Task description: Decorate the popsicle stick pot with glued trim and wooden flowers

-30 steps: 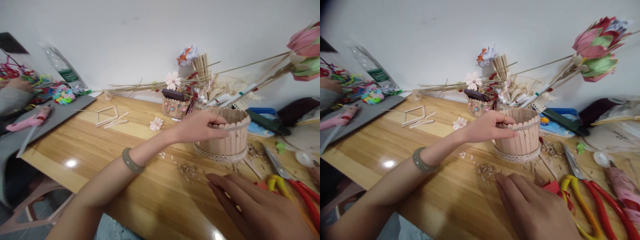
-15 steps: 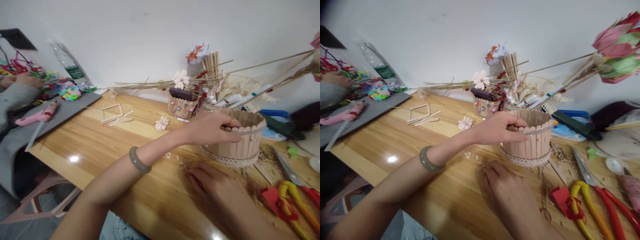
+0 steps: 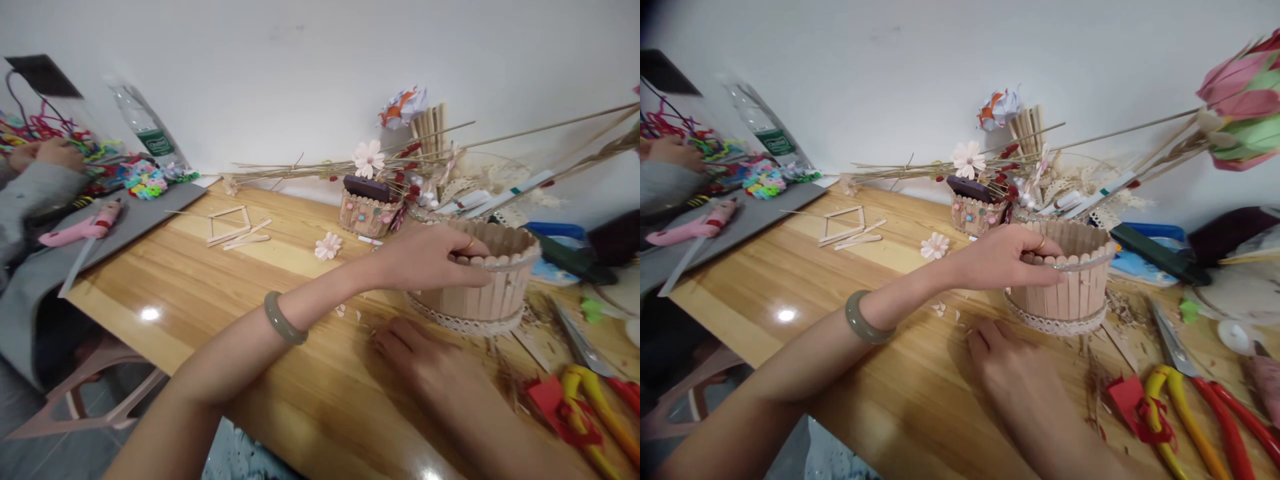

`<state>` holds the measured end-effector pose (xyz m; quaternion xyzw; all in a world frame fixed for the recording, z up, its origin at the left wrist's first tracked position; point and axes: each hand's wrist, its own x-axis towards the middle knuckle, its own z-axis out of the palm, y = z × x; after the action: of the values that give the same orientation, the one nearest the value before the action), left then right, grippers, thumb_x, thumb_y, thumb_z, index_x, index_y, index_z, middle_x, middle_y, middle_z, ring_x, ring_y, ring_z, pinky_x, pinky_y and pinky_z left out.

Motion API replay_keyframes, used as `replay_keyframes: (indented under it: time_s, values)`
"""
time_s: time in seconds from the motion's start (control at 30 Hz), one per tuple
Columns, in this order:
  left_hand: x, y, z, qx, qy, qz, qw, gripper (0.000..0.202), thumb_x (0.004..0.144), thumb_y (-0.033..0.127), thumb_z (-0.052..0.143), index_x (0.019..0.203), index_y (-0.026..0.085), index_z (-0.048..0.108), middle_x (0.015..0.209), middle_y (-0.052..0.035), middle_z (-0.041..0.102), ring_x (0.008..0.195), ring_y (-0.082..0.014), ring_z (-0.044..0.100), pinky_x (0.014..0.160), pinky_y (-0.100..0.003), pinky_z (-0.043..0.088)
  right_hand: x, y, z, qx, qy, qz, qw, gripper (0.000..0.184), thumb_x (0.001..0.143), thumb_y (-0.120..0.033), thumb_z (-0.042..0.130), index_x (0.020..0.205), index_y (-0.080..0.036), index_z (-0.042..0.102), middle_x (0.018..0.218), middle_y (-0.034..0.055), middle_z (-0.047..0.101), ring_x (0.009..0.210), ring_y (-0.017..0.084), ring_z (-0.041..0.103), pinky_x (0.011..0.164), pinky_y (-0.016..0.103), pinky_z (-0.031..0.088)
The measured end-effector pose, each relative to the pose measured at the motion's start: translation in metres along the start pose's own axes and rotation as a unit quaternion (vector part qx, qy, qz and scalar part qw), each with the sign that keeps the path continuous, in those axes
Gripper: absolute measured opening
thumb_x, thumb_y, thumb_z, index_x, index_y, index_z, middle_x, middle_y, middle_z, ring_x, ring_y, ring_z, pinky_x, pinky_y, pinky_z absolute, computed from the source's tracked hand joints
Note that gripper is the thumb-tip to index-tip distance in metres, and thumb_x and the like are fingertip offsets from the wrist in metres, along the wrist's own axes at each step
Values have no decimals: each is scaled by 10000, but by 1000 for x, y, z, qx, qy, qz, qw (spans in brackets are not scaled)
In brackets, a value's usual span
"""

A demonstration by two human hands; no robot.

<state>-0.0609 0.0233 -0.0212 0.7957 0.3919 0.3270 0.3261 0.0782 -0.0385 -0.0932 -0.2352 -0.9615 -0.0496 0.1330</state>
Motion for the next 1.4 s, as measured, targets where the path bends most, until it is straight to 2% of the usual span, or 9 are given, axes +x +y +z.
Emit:
replay_keyframes:
  time_s: [0.17,0.33,0.43,0.57,0.7,0.83,1.0,1.13,1.4]
  values:
    - [0,-2,0,-12,8,10,1000,181,756,304,535,651,163,582,620,34,467,634,-97,425,568,-227,331,10,-3,-11,-28,-16,-65,997,239,709,21,402,675,-161,553,668,42,567,531,161,513,411,263,282]
    - [-1,0,0,-13,-5,-10,1000,181,757,300,527,683,153,603,658,25,496,674,-104,444,594,-223,334,10,-7,-19,2,0,-42,999,216,773,-37,418,668,-171,550,671,33,569,548,153,538,434,254,368]
    - [-2,1,-2,-22,-11,-4,1000,189,760,295,514,720,138,612,655,25,492,659,-103,431,597,-224,334,2,-4,-38,129,22,22,991,192,819,-99,421,745,-180,578,719,21,609,601,119,583,499,212,445]
    - [-3,3,-3,-31,-2,-23,999,210,751,320,527,714,128,605,636,33,455,614,-92,395,568,-225,305,-13,9,-72,366,49,191,909,99,800,-221,531,787,-207,628,672,-1,654,541,98,593,467,167,463]
    - [-3,5,-4,-56,-20,-37,998,193,751,297,525,683,128,585,614,43,404,589,-81,357,547,-219,274,-25,28,-88,474,123,356,796,184,687,-377,679,640,-214,609,545,-6,597,485,116,561,442,195,464]
    - [-3,3,-4,-71,-29,-49,996,209,754,321,530,679,131,573,597,51,364,568,-77,329,523,-217,243,-29,46,-83,532,177,361,745,202,623,-328,742,581,-220,577,526,-31,560,478,79,522,453,160,445]
    - [-3,0,-3,-74,-23,-68,995,218,742,342,557,681,133,569,595,51,362,568,-76,334,529,-213,255,-25,61,-72,593,208,348,696,143,648,-299,742,712,-234,632,634,-32,620,543,70,564,518,160,481]
    - [-4,0,-2,-82,-30,-78,993,222,748,347,555,719,131,596,607,46,380,577,-79,355,540,-213,277,-25,71,-67,601,194,344,695,220,665,-317,740,875,-264,702,765,2,695,629,85,624,615,188,530]
    - [-4,-2,-2,-76,-22,-79,994,240,746,368,567,737,135,627,625,30,472,589,-91,411,553,-216,329,-27,77,-65,561,220,328,728,170,684,-346,725,846,-295,719,842,-2,714,675,88,637,649,179,532]
